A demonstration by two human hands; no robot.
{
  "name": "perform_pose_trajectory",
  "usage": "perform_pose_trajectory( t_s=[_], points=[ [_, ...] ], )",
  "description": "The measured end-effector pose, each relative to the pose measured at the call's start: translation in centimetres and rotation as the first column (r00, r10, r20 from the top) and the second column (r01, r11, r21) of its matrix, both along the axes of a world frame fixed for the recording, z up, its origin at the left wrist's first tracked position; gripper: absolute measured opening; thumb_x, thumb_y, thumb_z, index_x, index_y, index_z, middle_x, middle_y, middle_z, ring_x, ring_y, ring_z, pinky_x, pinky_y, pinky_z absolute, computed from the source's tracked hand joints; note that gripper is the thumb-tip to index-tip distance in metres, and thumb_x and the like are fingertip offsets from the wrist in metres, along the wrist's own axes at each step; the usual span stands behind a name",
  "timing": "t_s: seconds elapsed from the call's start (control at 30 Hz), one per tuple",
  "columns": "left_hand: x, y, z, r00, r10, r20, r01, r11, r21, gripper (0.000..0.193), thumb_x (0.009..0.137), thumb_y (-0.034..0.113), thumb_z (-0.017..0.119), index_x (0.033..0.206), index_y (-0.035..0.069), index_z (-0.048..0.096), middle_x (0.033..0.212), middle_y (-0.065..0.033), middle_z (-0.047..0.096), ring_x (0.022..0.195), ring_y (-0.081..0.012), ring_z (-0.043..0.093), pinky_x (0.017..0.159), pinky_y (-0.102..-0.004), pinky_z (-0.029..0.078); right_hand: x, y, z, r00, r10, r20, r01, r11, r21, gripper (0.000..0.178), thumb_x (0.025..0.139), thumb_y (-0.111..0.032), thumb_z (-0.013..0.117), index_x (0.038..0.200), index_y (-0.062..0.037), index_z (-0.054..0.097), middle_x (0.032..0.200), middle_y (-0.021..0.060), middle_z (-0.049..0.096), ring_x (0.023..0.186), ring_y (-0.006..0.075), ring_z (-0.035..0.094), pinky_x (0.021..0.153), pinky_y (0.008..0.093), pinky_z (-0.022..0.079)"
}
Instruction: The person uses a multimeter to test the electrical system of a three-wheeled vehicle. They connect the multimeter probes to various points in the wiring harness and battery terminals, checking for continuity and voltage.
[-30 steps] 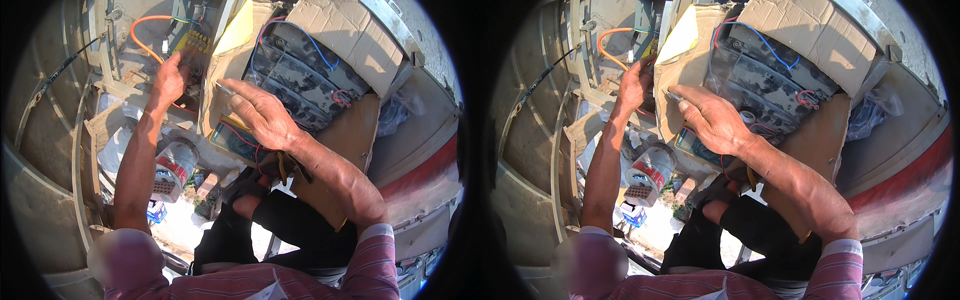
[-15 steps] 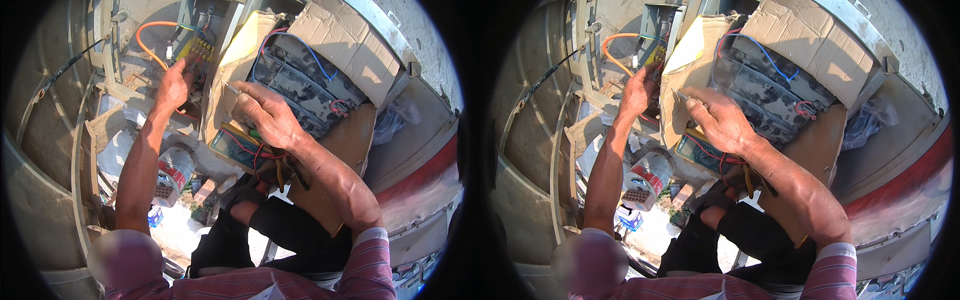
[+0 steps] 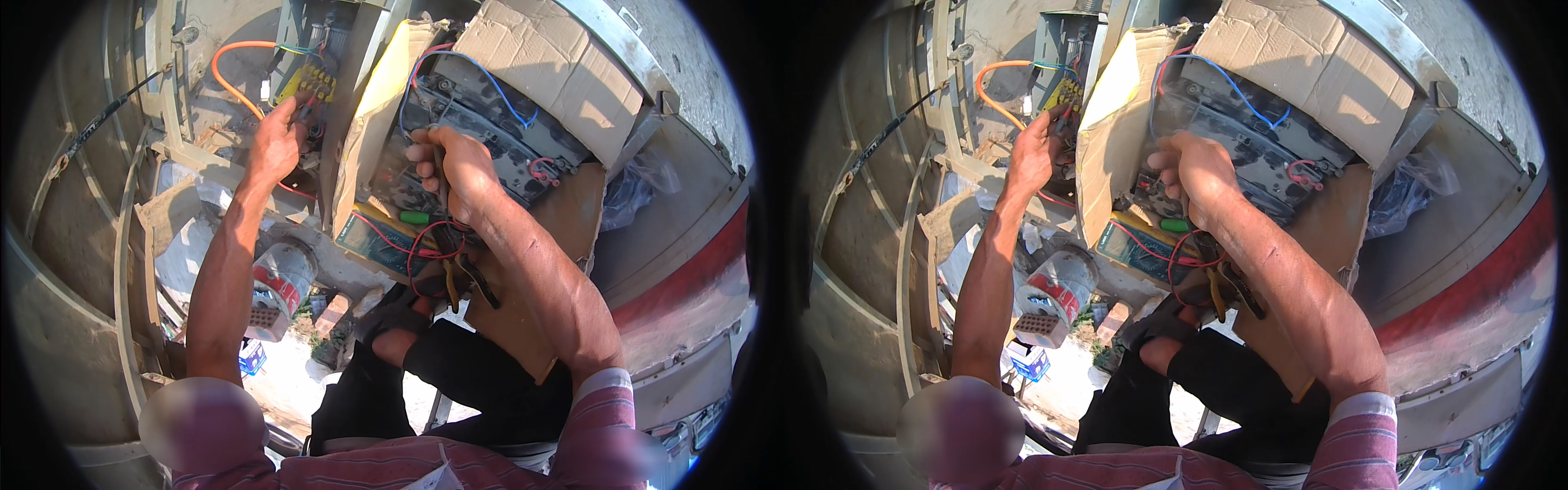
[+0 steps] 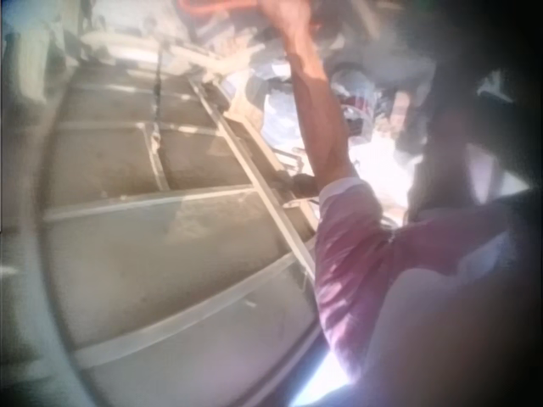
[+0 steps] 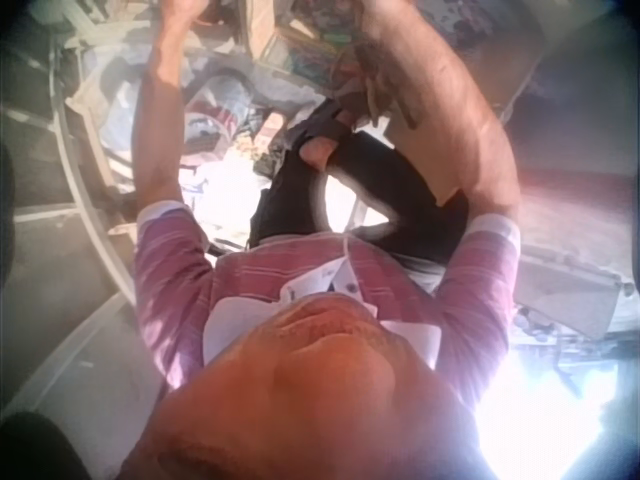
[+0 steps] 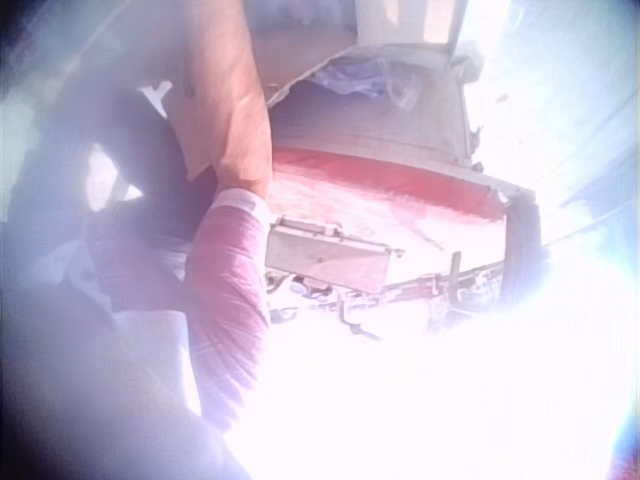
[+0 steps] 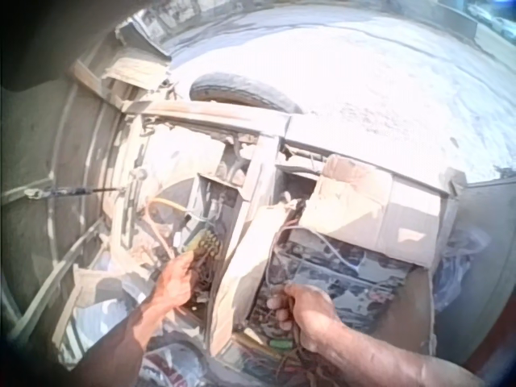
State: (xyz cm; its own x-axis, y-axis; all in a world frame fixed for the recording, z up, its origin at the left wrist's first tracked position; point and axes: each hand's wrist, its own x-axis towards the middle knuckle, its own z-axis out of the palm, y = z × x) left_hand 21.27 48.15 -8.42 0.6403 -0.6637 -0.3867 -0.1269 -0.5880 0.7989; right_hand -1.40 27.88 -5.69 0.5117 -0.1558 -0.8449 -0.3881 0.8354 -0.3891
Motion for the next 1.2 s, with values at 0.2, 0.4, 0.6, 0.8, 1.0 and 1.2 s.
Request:
perform_pose_trajectory(
  t_s=[0.2, 0.4, 0.6, 0.8, 1.0, 1.2],
  points=[
    [-0.1, -0.1, 0.2, 0.999, 0.021, -0.026, -0.021, 1.000, -0.002, 0.044, 0.101, -0.002, 0.048, 0.145, 0.001, 0.055, 0.120, -0.0089, 0.071, 0.094, -0.0126, 0.063, 0.082, -0.0273, 0.051, 0.0, -0.3, -1.0, 0.994, 0.096, 0.055, -0.094, 0.995, -0.035, 0.035, 0.109, -0.021, 0.044, 0.129, 0.0026, 0.060, 0.098, 0.0084, 0.067, 0.067, 0.0109, 0.051, 0.057, 0.0269, 0.044],
    [-0.3, -0.1, 0.4, 1.000, -0.001, 0.020, 0.000, 1.000, 0.025, 0.046, 0.100, -0.003, 0.047, 0.145, 0.001, 0.054, 0.114, -0.0068, 0.071, 0.080, -0.0094, 0.058, 0.071, -0.0257, 0.049, 0.0, -0.2, -1.4, 0.991, 0.106, 0.076, -0.100, 0.992, -0.078, 0.035, 0.111, -0.021, 0.043, 0.131, 0.0020, 0.058, 0.099, 0.0094, 0.068, 0.066, 0.0108, 0.052, 0.056, 0.0273, 0.044],
    [-0.5, -0.3, 0.6, 1.000, 0.016, 0.012, -0.016, 1.000, -0.002, 0.049, 0.097, -0.004, 0.045, 0.145, 0.001, 0.054, 0.110, -0.0062, 0.071, 0.075, -0.0087, 0.055, 0.069, -0.0263, 0.048, -0.1, 0.0, -1.5, 0.994, 0.101, 0.045, -0.097, 0.992, -0.084, 0.034, 0.111, -0.022, 0.043, 0.130, 0.0020, 0.058, 0.099, 0.0096, 0.068, 0.064, 0.0105, 0.053, 0.054, 0.0274, 0.043],
    [-0.8, -0.4, 1.0, 1.000, 0.024, 0.016, -0.025, 0.999, 0.044, 0.050, 0.096, -0.003, 0.045, 0.145, 0.003, 0.055, 0.109, -0.0058, 0.071, 0.075, -0.0085, 0.055, 0.068, -0.0263, 0.048, -0.2, -0.7, -2.1, 0.991, 0.063, 0.116, -0.066, 0.998, 0.025, 0.036, 0.110, -0.021, 0.044, 0.131, 0.0045, 0.057, 0.098, 0.0112, 0.072, 0.064, 0.0120, 0.054, 0.056, 0.0277, 0.046],
    [-0.4, -0.1, 0.3, 1.000, 0.014, 0.009, -0.014, 1.000, -0.002, 0.050, 0.097, -0.003, 0.045, 0.145, 0.003, 0.055, 0.112, -0.0067, 0.071, 0.083, -0.0099, 0.059, 0.074, -0.0263, 0.049, -0.3, -0.4, -2.4, 0.989, 0.102, 0.108, -0.095, 0.993, -0.062, 0.036, 0.109, -0.021, 0.046, 0.133, 0.0038, 0.057, 0.098, 0.0111, 0.071, 0.062, 0.0122, 0.055, 0.055, 0.0283, 0.046],
    [-0.2, 0.2, -0.4, 1.000, 0.022, 0.015, -0.022, 0.999, -0.026, 0.049, 0.098, -0.003, 0.046, 0.145, 0.002, 0.055, 0.117, -0.0085, 0.071, 0.091, -0.0111, 0.061, 0.078, -0.0263, 0.050, -0.2, -0.2, -2.0, 0.992, 0.097, 0.082, -0.090, 0.993, -0.083, 0.032, 0.111, -0.022, 0.043, 0.125, 0.0014, 0.061, 0.092, 0.0065, 0.066, 0.062, 0.0108, 0.053, 0.054, 0.0272, 0.042]
  ],
)
